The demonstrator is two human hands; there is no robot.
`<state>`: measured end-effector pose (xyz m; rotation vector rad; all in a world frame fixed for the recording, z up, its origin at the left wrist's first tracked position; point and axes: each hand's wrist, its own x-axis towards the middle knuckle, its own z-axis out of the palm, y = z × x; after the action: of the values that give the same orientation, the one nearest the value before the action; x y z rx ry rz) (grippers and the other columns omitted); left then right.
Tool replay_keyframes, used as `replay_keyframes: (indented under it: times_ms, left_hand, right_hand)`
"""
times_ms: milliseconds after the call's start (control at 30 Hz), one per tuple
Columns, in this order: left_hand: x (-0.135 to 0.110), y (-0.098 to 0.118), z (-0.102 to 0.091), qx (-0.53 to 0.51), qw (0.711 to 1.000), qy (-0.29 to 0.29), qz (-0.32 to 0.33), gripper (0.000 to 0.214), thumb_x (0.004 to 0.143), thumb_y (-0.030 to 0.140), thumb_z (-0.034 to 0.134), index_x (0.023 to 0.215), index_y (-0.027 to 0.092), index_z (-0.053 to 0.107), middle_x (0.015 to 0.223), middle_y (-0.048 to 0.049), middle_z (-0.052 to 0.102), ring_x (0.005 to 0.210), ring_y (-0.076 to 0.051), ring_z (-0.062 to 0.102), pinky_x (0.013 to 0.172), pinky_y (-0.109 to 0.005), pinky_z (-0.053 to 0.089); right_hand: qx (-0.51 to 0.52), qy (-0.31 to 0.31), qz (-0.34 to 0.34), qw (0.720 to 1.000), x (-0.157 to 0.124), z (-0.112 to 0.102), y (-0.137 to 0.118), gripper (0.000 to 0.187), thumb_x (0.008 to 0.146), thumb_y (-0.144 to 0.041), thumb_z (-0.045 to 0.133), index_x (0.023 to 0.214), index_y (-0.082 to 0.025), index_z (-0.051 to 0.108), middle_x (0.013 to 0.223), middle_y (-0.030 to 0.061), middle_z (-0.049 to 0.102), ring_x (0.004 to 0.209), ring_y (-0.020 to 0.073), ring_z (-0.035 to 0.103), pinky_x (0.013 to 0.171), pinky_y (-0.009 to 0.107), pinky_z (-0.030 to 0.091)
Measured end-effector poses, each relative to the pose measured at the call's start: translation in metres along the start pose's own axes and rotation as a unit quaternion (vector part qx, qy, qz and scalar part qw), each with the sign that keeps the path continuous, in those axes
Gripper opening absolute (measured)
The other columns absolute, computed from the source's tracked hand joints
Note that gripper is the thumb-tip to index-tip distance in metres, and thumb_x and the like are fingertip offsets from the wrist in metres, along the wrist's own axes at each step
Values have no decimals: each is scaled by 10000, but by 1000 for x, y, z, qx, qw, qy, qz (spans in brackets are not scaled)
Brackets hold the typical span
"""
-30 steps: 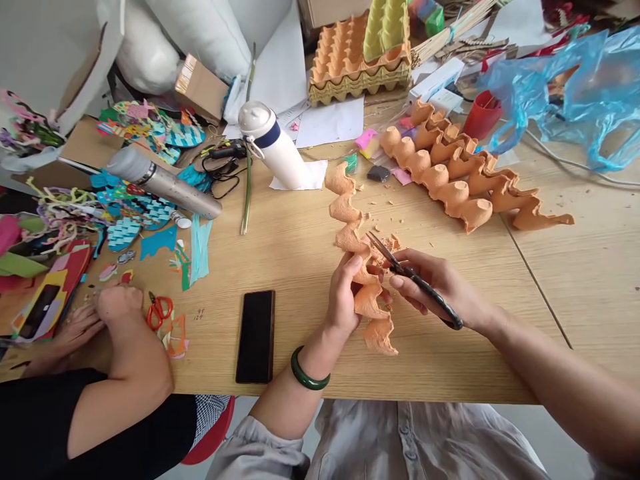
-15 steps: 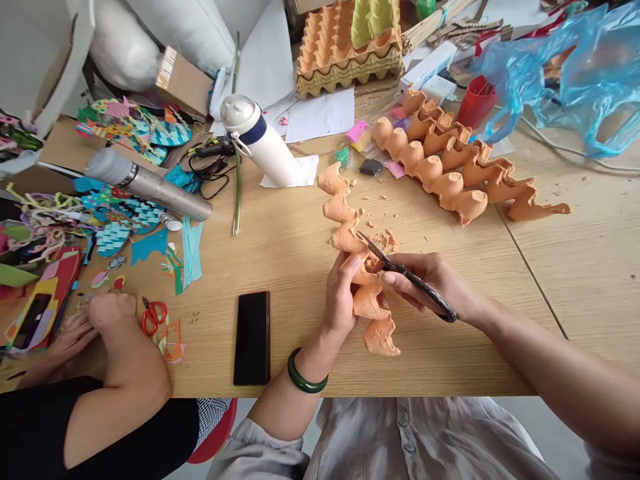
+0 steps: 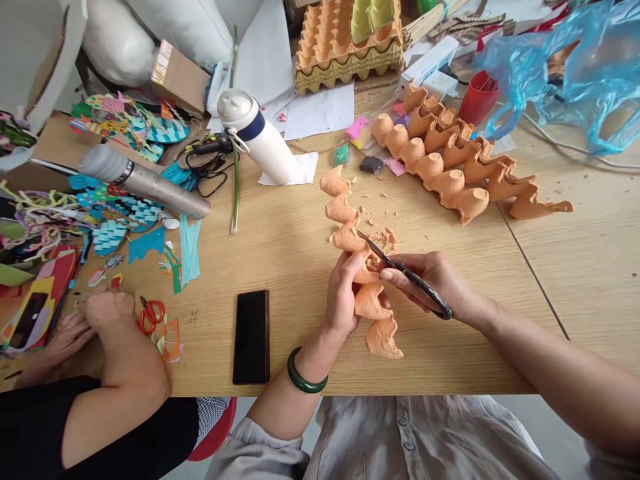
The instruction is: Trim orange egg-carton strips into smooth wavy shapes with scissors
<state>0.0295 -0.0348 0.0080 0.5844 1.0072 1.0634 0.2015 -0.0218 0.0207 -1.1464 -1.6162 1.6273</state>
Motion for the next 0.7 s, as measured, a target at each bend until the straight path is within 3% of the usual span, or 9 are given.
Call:
replay_keyframes:
  times_ms: [133,300,533,700]
  left_hand:
    - [4,5,-1,0,999,29,16,349,830,530,685,961,207,657,845,-14,663,511,-107,594,390,-220,515]
    - [17,20,-14,22,994,101,32,357,756,494,737,912,186,647,826,-7,639,544,-110,588,398,-226,507]
    - [29,50,-58,158,967,172,99,316,729,437,770,837,186,613,704,43,513,548,-109,540,466,-270,544]
    - [32,58,-76,325,923,189,84,312,808,486,657,831,180,598,691,28,513,599,-135,559,560,-285,525]
  right_hand:
    - [18,34,24,999,3,0,4,482,871,-657,677,907,-177,649,514,-73,464,376,72,398,353,222,270]
    - [27,86,26,996,11,-7,10,551,868,-757,596,862,-207,566,567,-47,487,408,95,461,389,249,365]
    - [115,116,29,986,21,-14,15,496,882,-713,620,916,-221,574,650,-30,486,439,94,441,363,253,395]
    - [105,114,5,988,22,-17,16,483,892,-706,612,888,-224,575,657,-26,490,439,89,435,353,243,389]
